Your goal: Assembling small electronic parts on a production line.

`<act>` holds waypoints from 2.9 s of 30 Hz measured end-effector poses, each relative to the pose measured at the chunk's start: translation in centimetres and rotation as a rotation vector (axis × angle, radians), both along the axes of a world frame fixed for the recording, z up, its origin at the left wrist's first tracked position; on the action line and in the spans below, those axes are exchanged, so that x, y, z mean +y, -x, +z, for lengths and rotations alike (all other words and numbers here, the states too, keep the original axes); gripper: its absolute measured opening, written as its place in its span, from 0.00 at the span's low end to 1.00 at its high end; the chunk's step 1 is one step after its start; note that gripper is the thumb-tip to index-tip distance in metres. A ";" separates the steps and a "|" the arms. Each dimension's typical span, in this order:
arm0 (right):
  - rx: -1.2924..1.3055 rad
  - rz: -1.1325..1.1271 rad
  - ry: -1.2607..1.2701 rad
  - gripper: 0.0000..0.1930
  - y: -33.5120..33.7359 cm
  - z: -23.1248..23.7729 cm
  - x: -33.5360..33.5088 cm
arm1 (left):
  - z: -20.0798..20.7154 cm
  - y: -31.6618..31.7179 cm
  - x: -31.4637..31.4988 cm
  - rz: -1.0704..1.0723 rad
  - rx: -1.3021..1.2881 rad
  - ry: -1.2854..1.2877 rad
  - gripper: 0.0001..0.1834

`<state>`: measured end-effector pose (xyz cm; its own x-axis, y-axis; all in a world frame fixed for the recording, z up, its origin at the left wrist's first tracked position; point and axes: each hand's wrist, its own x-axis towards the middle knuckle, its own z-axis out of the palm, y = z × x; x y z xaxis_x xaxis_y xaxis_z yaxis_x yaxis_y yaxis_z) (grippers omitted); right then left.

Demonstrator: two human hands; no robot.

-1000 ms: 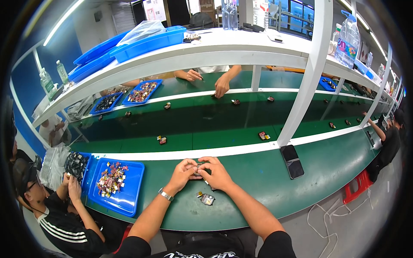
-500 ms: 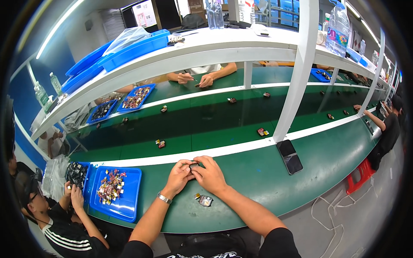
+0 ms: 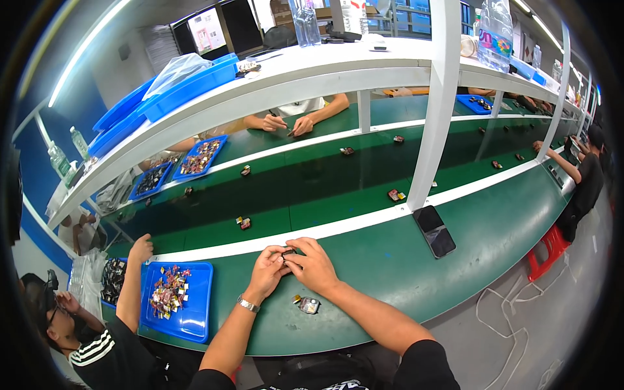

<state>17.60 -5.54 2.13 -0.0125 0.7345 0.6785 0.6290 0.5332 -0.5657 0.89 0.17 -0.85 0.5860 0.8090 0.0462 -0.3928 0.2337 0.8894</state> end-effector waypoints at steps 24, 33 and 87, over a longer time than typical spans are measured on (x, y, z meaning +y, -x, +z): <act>0.176 0.058 0.215 0.09 0.2 -1.2 0.1 | -0.7 0.1 0.4 0.009 -0.025 0.007 0.09; 0.193 0.074 0.265 0.09 0.1 -1.2 -0.2 | -0.5 -0.2 -0.2 -0.006 -0.028 0.019 0.09; -0.309 -0.182 -0.169 0.12 0.3 0.0 0.4 | 0.2 -0.9 -0.2 0.090 0.048 0.050 0.15</act>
<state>17.25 -5.16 2.12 -0.1149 0.6221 0.7745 0.8485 0.4669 -0.2491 1.81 -0.07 -0.60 0.5115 0.8590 -0.0218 -0.3718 0.2442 0.8956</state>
